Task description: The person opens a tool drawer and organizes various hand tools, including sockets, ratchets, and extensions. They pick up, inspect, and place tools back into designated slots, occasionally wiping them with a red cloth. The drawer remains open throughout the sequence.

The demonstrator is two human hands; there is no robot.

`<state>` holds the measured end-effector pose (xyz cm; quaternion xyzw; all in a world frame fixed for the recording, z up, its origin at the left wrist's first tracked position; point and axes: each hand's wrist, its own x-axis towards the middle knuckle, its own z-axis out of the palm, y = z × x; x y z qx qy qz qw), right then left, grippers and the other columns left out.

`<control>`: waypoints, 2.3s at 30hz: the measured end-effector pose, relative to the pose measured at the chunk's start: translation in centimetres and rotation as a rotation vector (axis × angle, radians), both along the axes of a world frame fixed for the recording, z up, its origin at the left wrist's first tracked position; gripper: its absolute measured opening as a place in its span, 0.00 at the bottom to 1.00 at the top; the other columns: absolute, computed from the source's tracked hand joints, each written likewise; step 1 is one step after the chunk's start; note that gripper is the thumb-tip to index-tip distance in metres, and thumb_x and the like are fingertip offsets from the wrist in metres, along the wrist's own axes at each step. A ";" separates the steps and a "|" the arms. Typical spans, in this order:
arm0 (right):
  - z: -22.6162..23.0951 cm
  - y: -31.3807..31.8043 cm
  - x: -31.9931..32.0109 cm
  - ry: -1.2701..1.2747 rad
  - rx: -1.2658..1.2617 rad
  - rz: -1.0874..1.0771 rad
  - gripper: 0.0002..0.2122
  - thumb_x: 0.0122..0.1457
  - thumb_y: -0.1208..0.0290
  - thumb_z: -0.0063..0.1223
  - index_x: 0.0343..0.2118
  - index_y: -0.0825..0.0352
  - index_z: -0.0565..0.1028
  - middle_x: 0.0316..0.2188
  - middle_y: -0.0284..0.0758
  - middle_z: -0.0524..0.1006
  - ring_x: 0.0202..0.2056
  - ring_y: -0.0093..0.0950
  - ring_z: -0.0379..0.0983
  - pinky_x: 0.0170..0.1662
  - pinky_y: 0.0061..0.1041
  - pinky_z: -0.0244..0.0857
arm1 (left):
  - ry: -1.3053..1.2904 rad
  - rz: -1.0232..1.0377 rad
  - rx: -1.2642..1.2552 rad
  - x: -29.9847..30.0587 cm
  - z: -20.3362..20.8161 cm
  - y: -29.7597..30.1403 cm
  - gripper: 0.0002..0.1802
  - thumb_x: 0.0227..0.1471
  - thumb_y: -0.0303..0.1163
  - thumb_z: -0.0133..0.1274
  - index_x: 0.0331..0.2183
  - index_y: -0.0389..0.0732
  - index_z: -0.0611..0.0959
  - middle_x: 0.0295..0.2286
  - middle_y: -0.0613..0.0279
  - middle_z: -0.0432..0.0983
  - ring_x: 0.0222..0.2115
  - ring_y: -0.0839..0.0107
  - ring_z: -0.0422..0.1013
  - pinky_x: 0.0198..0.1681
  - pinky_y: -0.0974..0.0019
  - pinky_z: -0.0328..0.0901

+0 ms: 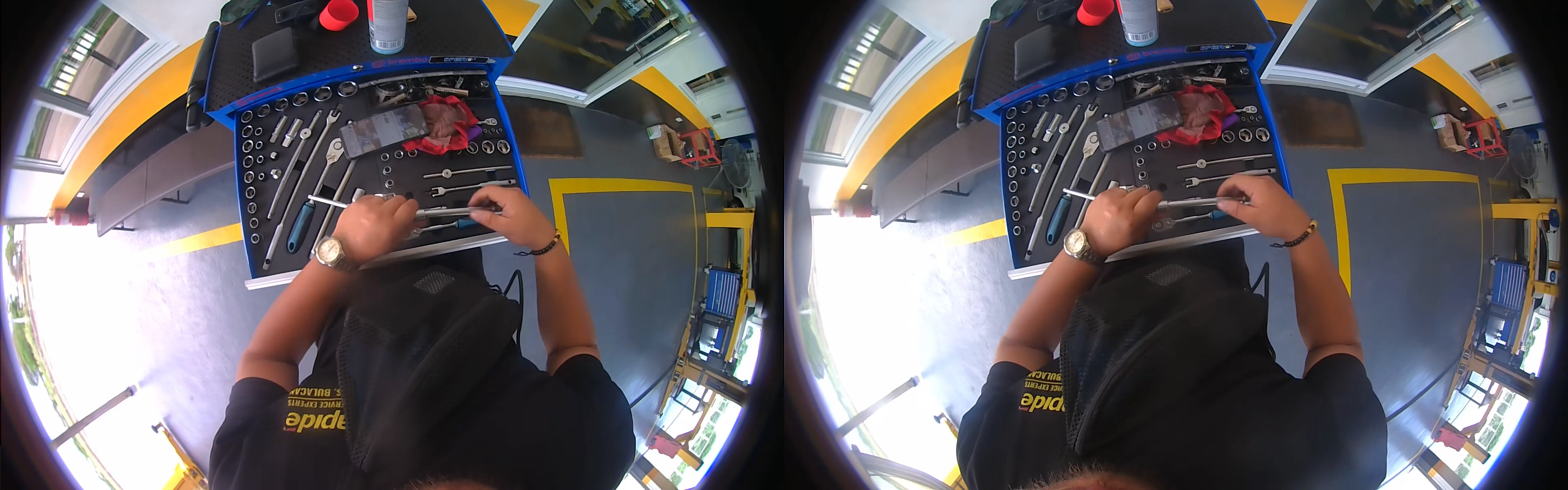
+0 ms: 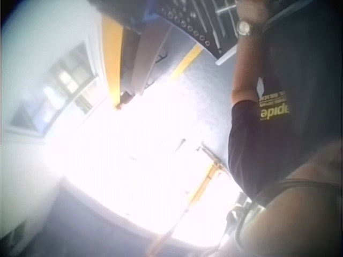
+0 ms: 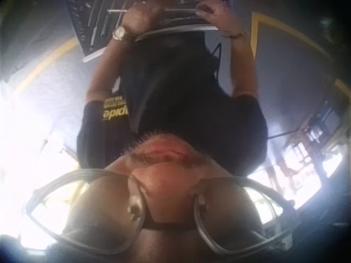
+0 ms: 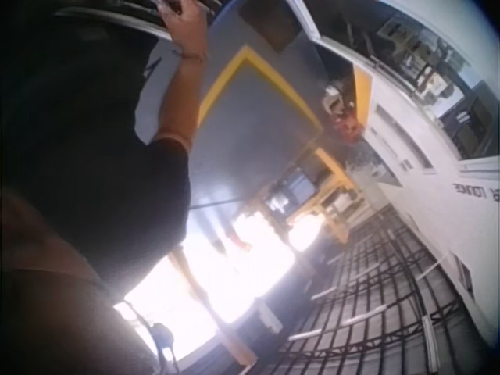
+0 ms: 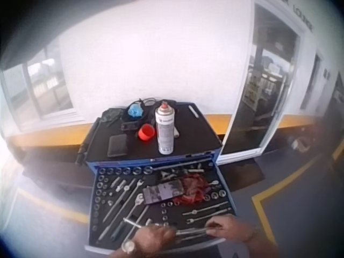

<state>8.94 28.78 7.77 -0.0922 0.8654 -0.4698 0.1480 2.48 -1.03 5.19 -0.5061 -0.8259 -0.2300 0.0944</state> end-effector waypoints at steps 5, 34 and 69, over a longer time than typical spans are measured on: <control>-1.5 -4.8 -1.3 0.025 0.062 0.285 0.14 0.66 0.64 0.53 0.44 0.71 0.78 0.35 0.45 0.80 0.37 0.41 0.77 0.42 0.35 0.70 | -0.022 -0.077 -0.033 0.7 -0.6 0.7 0.13 0.51 0.36 0.61 0.38 0.42 0.79 0.26 0.63 0.75 0.21 0.63 0.74 0.25 0.60 0.69; -3.0 3.0 -0.5 0.193 -0.519 -0.657 0.07 0.71 0.70 0.47 0.43 0.70 0.70 0.33 0.34 0.74 0.37 0.27 0.80 0.42 0.29 0.79 | -0.420 0.184 -0.336 -3.9 -2.3 3.1 0.12 0.52 0.36 0.59 0.38 0.41 0.83 0.36 0.53 0.81 0.39 0.50 0.77 0.43 0.50 0.71; -5.4 2.2 0.2 -0.067 0.696 -0.463 0.18 0.62 0.53 0.57 0.40 0.65 0.74 0.33 0.44 0.82 0.39 0.46 0.79 0.41 0.45 0.72 | -0.310 0.109 -0.521 -3.3 -1.3 6.0 0.09 0.53 0.27 0.51 0.36 0.37 0.82 0.36 0.45 0.80 0.38 0.49 0.79 0.43 0.50 0.74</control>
